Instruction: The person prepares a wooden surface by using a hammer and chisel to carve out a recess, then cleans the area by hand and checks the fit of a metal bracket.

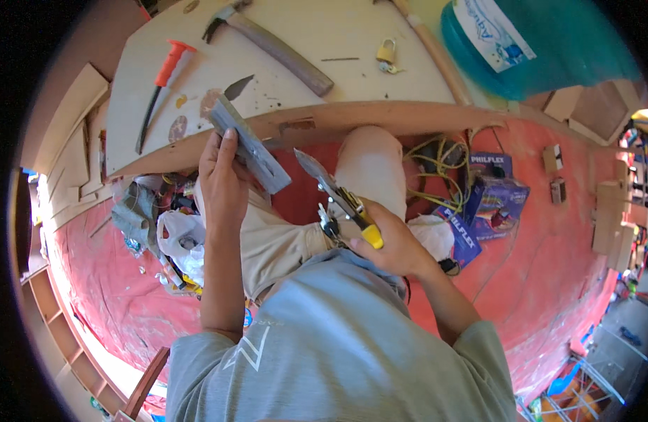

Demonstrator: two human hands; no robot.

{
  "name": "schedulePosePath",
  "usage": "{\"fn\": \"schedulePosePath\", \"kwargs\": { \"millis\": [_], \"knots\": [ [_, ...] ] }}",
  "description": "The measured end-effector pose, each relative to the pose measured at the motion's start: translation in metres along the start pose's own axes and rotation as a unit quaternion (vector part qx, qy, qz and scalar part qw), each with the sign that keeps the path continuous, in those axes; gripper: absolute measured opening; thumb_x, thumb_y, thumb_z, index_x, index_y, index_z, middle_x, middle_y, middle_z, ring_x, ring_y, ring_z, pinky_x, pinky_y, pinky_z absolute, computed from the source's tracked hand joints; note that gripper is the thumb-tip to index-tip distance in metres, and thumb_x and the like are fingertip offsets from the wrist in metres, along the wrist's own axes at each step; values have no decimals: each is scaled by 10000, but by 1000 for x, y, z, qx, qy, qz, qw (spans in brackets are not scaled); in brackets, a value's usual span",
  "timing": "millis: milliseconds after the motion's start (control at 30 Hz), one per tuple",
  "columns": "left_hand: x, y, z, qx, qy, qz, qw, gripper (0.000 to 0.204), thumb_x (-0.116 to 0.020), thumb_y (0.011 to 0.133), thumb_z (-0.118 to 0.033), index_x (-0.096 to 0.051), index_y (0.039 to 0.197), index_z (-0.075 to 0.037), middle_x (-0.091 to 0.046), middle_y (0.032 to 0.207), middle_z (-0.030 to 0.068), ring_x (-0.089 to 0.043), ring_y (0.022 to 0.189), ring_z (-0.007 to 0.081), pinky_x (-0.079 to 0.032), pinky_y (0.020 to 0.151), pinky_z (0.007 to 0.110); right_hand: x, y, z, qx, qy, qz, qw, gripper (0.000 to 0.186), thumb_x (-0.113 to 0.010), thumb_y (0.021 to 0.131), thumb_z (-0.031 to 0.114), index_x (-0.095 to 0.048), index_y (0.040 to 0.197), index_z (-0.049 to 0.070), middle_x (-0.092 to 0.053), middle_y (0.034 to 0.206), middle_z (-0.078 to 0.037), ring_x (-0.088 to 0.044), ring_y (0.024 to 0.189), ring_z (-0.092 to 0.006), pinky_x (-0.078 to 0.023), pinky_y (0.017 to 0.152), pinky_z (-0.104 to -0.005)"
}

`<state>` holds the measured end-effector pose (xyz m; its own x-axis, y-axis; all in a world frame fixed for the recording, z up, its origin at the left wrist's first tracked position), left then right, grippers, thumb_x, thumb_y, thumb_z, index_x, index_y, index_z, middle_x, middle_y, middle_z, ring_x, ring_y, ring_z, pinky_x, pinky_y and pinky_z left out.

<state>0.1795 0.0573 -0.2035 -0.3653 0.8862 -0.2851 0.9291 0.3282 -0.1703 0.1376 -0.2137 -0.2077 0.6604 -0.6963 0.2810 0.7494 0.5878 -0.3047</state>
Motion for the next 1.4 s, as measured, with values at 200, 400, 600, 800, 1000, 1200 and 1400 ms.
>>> {"fn": "schedulePosePath", "kwargs": {
  "millis": [200,400,600,800,1000,1200,1400],
  "knots": [
    [-9,-2,-15,30,-130,-33,990,218,-507,1000,-219,-586,1055,-24,-609,869,8,-548,698,73,-458,611,235,-2,9,7,41,-74,-74,994,728,-674,779,132,-348,1406,-44,-501,1288,-233,-495,1212,-337,-360,1041,-389],
    [-12,-2,-28,55,-127,-108,985,264,-494,998,-227,-594,1138,-27,-584,853,16,-554,720,101,-482,621,268,30,24,23,139,-280,-194,930,775,-711,759,145,-337,1419,-14,-484,1293,-263,-481,1198,-407,-365,1047,-430],
    [2,-2,-26,35,-122,-88,988,224,-455,1015,-244,-562,1082,-59,-565,807,18,-562,650,123,-497,571,298,115,121,73,18,-405,-321,856,819,-737,765,393,-382,1411,36,-488,1317,-255,-471,1228,-406,-386,1028,-468],
    [-4,-24,-16,26,-72,-73,994,223,-479,1012,-248,-571,1044,-48,-577,853,0,-550,728,90,-469,636,250,140,257,124,-85,-502,-246,825,870,-787,690,484,-439,1362,54,-478,1335,-251,-462,1248,-412,-386,1025,-507],
    [2,-28,-22,-44,49,-49,997,244,-471,1021,-272,-554,990,-45,-510,814,-16,-479,736,59,-432,638,252,130,319,98,-112,-475,-190,852,1002,-816,630,526,-399,1401,40,-395,1422,-263,-358,1325,-456,-309,1058,-613],
    [18,-11,-17,-65,25,-82,994,245,-451,1035,-257,-554,955,-49,-507,783,-29,-455,690,44,-412,615,228,70,233,120,286,-264,-94,916,460,-663,870,277,-564,1228,5,-653,1090,-177,-629,1023,-277,-491,884,-376],
    [1,-6,-17,-38,-49,-40,997,265,-439,1042,-265,-563,966,-43,-516,772,-37,-449,672,27,-405,593,213,11,142,96,303,-121,23,945,147,-619,887,78,-659,1015,19,-685,892,-108,-645,809,-232,-502,749,-329]
  ]
}}
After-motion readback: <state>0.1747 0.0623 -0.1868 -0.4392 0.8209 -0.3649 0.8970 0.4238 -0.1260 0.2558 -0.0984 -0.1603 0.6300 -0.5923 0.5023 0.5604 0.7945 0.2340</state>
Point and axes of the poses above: each hand's wrist, its own y-axis towards the middle knuckle, its own x-axis out of the back of the hand, z = x × y, the point moved 1 cm from there along y, towards the middle knuckle
